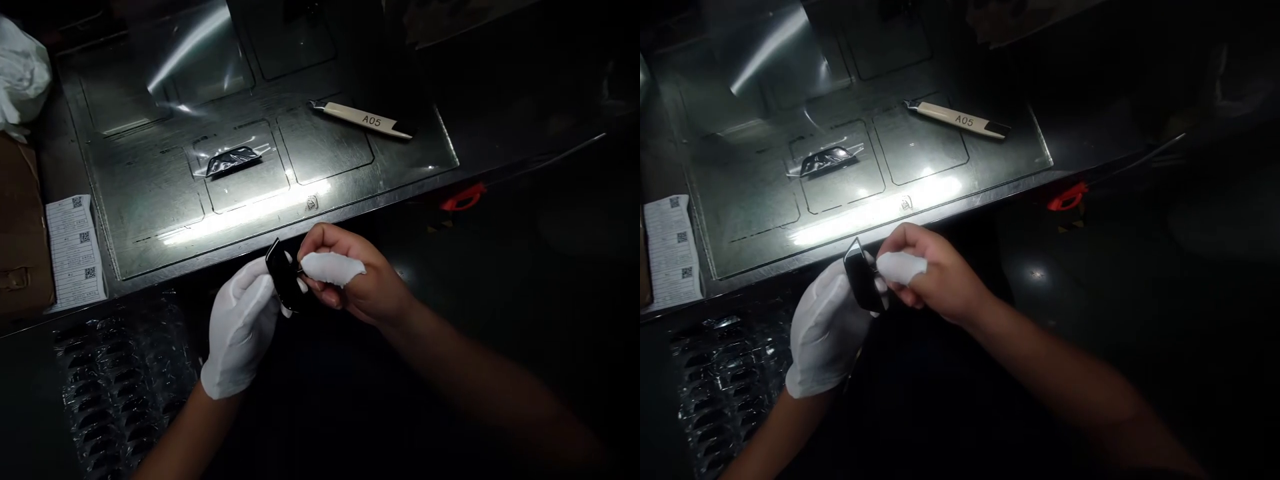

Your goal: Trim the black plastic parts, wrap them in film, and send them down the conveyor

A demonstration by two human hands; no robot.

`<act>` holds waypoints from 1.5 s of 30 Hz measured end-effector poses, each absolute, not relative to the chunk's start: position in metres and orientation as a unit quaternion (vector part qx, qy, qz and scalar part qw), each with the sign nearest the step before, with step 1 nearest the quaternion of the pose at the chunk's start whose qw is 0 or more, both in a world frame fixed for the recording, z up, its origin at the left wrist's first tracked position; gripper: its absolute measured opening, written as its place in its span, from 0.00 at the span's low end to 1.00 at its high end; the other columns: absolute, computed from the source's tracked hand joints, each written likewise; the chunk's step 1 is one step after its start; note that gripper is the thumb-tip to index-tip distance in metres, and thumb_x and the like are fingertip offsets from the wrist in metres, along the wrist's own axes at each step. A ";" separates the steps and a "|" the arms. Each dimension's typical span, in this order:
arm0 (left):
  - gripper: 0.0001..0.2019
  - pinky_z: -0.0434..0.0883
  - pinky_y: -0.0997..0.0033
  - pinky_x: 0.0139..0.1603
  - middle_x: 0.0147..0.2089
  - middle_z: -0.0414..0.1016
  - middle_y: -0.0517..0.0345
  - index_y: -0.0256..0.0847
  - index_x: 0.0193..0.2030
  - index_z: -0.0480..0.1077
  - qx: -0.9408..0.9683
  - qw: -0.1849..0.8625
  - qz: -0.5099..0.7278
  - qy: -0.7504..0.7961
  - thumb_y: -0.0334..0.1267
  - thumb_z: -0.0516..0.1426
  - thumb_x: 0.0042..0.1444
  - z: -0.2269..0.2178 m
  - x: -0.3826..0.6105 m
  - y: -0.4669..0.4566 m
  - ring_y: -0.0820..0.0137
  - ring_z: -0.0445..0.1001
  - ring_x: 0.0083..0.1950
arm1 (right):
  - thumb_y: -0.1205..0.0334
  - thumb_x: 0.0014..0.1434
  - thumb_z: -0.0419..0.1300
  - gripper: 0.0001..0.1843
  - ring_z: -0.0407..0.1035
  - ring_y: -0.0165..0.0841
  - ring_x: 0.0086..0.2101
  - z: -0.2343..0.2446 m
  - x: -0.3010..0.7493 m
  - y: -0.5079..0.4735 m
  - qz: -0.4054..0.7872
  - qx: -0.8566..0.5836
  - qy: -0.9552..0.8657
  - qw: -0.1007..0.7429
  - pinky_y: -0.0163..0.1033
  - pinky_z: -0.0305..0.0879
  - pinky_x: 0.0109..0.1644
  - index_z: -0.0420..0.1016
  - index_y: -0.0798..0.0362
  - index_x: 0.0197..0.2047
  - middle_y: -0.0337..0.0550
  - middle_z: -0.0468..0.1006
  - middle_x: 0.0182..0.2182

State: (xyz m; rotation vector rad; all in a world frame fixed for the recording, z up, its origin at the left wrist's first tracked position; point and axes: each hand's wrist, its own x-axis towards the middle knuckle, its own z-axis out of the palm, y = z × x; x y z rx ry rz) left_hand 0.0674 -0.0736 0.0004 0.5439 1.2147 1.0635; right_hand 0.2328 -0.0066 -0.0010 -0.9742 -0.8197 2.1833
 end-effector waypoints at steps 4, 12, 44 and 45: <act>0.16 0.77 0.60 0.39 0.43 0.82 0.45 0.38 0.48 0.79 0.234 0.661 0.476 0.531 0.50 0.63 0.65 0.007 0.071 -0.071 0.57 0.80 0.44 | 0.63 0.61 0.66 0.07 0.60 0.21 0.17 -0.004 0.238 -0.008 0.830 -0.355 -0.297 0.311 0.26 0.54 0.18 0.71 0.52 0.37 0.31 0.72 0.22; 0.12 0.76 0.68 0.43 0.39 0.81 0.51 0.37 0.48 0.80 0.262 0.648 0.485 0.526 0.42 0.58 0.70 0.008 0.075 -0.072 0.65 0.79 0.39 | 0.62 0.62 0.67 0.08 0.61 0.21 0.18 -0.005 0.243 -0.011 0.834 -0.336 -0.299 0.320 0.25 0.54 0.19 0.71 0.52 0.38 0.30 0.72 0.23; 0.11 0.72 0.72 0.38 0.34 0.79 0.56 0.39 0.40 0.80 0.311 0.555 0.474 0.609 0.40 0.58 0.70 0.010 0.057 -0.083 0.68 0.75 0.37 | 0.60 0.63 0.69 0.11 0.61 0.21 0.18 -0.013 0.223 -0.021 0.841 -0.351 -0.311 0.269 0.25 0.56 0.18 0.70 0.52 0.38 0.30 0.73 0.23; 0.11 0.72 0.72 0.38 0.35 0.80 0.55 0.39 0.40 0.79 0.312 0.557 0.470 0.609 0.40 0.58 0.70 0.011 0.057 -0.082 0.67 0.76 0.38 | 0.60 0.62 0.69 0.11 0.61 0.21 0.18 -0.013 0.223 -0.021 0.841 -0.353 -0.310 0.268 0.26 0.56 0.18 0.69 0.52 0.38 0.30 0.73 0.23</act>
